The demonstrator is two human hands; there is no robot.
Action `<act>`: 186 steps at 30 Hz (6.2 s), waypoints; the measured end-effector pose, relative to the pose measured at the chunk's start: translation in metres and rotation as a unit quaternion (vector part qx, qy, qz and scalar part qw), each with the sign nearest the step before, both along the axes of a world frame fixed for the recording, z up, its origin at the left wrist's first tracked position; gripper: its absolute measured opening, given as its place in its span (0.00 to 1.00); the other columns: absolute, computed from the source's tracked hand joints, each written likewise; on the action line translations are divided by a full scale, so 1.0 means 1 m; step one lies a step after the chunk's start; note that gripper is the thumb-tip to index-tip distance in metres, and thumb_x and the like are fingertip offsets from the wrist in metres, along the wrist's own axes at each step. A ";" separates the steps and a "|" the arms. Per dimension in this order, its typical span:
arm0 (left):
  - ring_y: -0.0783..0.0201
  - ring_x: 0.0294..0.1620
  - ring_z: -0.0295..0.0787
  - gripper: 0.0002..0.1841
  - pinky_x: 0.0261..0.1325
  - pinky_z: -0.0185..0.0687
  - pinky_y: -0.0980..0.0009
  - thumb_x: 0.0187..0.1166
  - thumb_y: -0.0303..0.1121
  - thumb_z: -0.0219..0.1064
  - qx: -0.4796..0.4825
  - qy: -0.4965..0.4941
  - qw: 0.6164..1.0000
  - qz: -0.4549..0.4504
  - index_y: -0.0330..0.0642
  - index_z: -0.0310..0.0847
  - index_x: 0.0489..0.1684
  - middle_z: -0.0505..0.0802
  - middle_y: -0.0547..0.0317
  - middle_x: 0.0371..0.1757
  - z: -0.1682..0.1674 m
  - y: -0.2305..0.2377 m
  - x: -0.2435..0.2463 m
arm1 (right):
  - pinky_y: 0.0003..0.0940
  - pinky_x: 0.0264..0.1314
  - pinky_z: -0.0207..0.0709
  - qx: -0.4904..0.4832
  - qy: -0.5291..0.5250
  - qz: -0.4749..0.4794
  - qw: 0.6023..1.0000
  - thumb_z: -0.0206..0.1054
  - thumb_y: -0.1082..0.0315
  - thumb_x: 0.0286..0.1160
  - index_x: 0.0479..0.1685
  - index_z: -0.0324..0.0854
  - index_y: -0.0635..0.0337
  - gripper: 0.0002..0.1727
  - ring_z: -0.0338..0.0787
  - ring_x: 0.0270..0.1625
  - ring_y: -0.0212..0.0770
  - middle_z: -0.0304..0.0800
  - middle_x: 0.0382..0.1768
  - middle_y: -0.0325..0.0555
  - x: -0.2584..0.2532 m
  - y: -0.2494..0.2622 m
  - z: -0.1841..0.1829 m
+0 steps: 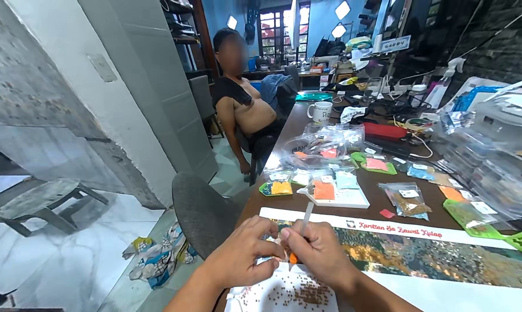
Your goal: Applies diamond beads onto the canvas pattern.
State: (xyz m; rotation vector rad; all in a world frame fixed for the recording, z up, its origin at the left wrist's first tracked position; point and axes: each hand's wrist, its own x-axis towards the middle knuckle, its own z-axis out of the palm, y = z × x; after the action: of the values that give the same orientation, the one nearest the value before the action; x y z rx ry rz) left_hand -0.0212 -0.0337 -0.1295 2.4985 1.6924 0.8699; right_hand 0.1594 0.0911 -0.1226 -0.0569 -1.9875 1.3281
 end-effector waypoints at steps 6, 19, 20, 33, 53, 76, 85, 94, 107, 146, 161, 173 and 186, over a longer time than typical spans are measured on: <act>0.57 0.62 0.80 0.20 0.65 0.74 0.59 0.86 0.52 0.53 -0.004 0.003 1.000 0.000 0.59 0.94 0.45 0.88 0.53 0.54 -0.001 0.000 -0.001 | 0.17 0.22 0.60 0.035 -0.082 -0.059 0.994 0.58 0.55 0.87 0.20 0.75 0.53 0.22 0.68 0.19 0.19 0.69 0.15 0.28 -0.006 0.008 -0.001; 0.58 0.60 0.81 0.20 0.65 0.74 0.60 0.86 0.52 0.52 0.006 0.006 1.000 -0.001 0.60 0.93 0.45 0.88 0.54 0.52 -0.002 0.000 -0.001 | 0.25 0.27 0.67 0.080 -0.152 -0.073 0.982 0.55 0.51 0.88 0.25 0.78 0.57 0.24 0.74 0.22 0.26 0.73 0.17 0.34 -0.009 0.010 -0.004; 0.58 0.60 0.81 0.20 0.65 0.74 0.60 0.86 0.52 0.52 0.005 0.006 1.000 -0.001 0.60 0.93 0.45 0.88 0.54 0.52 -0.002 0.000 -0.001 | 0.25 0.26 0.67 0.082 -0.150 -0.074 0.982 0.55 0.51 0.88 0.24 0.78 0.56 0.24 0.73 0.22 0.26 0.72 0.17 0.34 -0.009 0.010 -0.004; 0.58 0.61 0.80 0.20 0.66 0.73 0.60 0.86 0.52 0.52 0.000 0.007 1.000 0.000 0.60 0.93 0.45 0.88 0.54 0.53 -0.002 0.000 -0.001 | 0.23 0.26 0.65 0.091 -0.135 -0.073 0.984 0.55 0.52 0.88 0.24 0.79 0.57 0.24 0.72 0.21 0.25 0.72 0.16 0.34 -0.010 0.011 -0.007; 0.58 0.64 0.80 0.19 0.67 0.74 0.60 0.85 0.51 0.53 -0.001 0.003 1.000 -0.002 0.60 0.93 0.44 0.89 0.53 0.56 -0.002 0.000 -0.002 | 0.20 0.24 0.65 0.123 -0.070 -0.054 0.988 0.62 0.54 0.86 0.21 0.82 0.60 0.24 0.74 0.21 0.24 0.76 0.16 0.37 -0.008 0.011 -0.010; 0.59 0.62 0.80 0.20 0.66 0.73 0.61 0.86 0.53 0.52 -0.003 0.002 1.000 0.000 0.61 0.93 0.45 0.88 0.55 0.52 -0.002 0.000 -0.001 | 0.24 0.23 0.66 0.042 -0.192 -0.138 0.971 0.60 0.45 0.84 0.21 0.78 0.53 0.26 0.73 0.19 0.24 0.73 0.15 0.31 -0.004 0.000 0.004; 0.60 0.63 0.80 0.19 0.66 0.73 0.61 0.86 0.52 0.54 -0.006 -0.001 1.000 0.000 0.61 0.93 0.45 0.88 0.55 0.54 -0.001 -0.001 -0.001 | 0.26 0.24 0.65 0.036 -0.238 -0.148 0.959 0.63 0.41 0.81 0.20 0.79 0.53 0.27 0.72 0.19 0.25 0.72 0.15 0.30 -0.001 -0.004 0.013; 0.58 0.64 0.80 0.19 0.68 0.73 0.59 0.86 0.52 0.54 -0.006 0.002 1.000 0.001 0.60 0.93 0.44 0.89 0.54 0.56 -0.001 -0.001 -0.001 | 0.26 0.24 0.63 0.065 -0.243 -0.150 0.956 0.63 0.44 0.82 0.20 0.78 0.54 0.26 0.71 0.19 0.26 0.70 0.14 0.31 -0.001 -0.007 0.016; 0.56 0.62 0.82 0.20 0.65 0.75 0.58 0.86 0.51 0.53 -0.001 -0.002 1.000 -0.006 0.58 0.93 0.45 0.89 0.51 0.54 -0.003 0.000 -0.002 | 0.23 0.27 0.65 0.080 -0.238 -0.026 0.968 0.61 0.49 0.86 0.29 0.82 0.59 0.23 0.72 0.23 0.26 0.74 0.19 0.35 0.000 0.010 0.016; 0.59 0.61 0.81 0.21 0.65 0.75 0.61 0.86 0.52 0.53 0.015 0.000 1.000 -0.008 0.53 0.91 0.37 0.88 0.53 0.50 -0.001 0.001 -0.001 | 0.24 0.24 0.65 0.150 0.031 0.008 0.988 0.58 0.60 0.87 0.17 0.75 0.62 0.24 0.74 0.20 0.29 0.73 0.14 0.42 0.004 -0.008 -0.009; 0.58 0.62 0.81 0.28 0.66 0.74 0.60 0.86 0.61 0.46 0.002 -0.007 1.000 -0.010 0.55 0.92 0.40 0.89 0.52 0.52 0.001 0.000 0.000 | 0.24 0.21 0.61 0.195 0.052 0.082 0.976 0.62 0.64 0.83 0.15 0.74 0.63 0.23 0.71 0.18 0.31 0.70 0.12 0.43 0.005 -0.006 -0.008; 0.58 0.62 0.81 0.27 0.65 0.74 0.59 0.86 0.61 0.47 0.005 -0.008 1.000 -0.010 0.57 0.92 0.41 0.88 0.53 0.52 0.001 0.000 0.000 | 0.24 0.22 0.63 0.211 0.054 0.080 0.973 0.62 0.64 0.84 0.15 0.74 0.62 0.22 0.73 0.18 0.32 0.71 0.12 0.43 0.004 -0.006 -0.010; 0.57 0.63 0.81 0.19 0.65 0.75 0.58 0.85 0.50 0.53 -0.012 0.007 1.000 -0.002 0.59 0.94 0.46 0.89 0.54 0.54 0.000 0.000 -0.001 | 0.12 0.23 0.63 -0.016 -0.018 -0.042 0.999 0.60 0.61 0.85 0.19 0.79 0.54 0.20 0.70 0.20 0.15 0.72 0.16 0.26 0.000 0.004 0.003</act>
State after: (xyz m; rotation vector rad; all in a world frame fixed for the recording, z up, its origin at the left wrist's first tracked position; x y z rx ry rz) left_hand -0.0224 -0.0335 -0.1295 2.4964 1.6906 0.8286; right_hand 0.1595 0.0953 -0.1200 -0.1785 -1.9716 1.3147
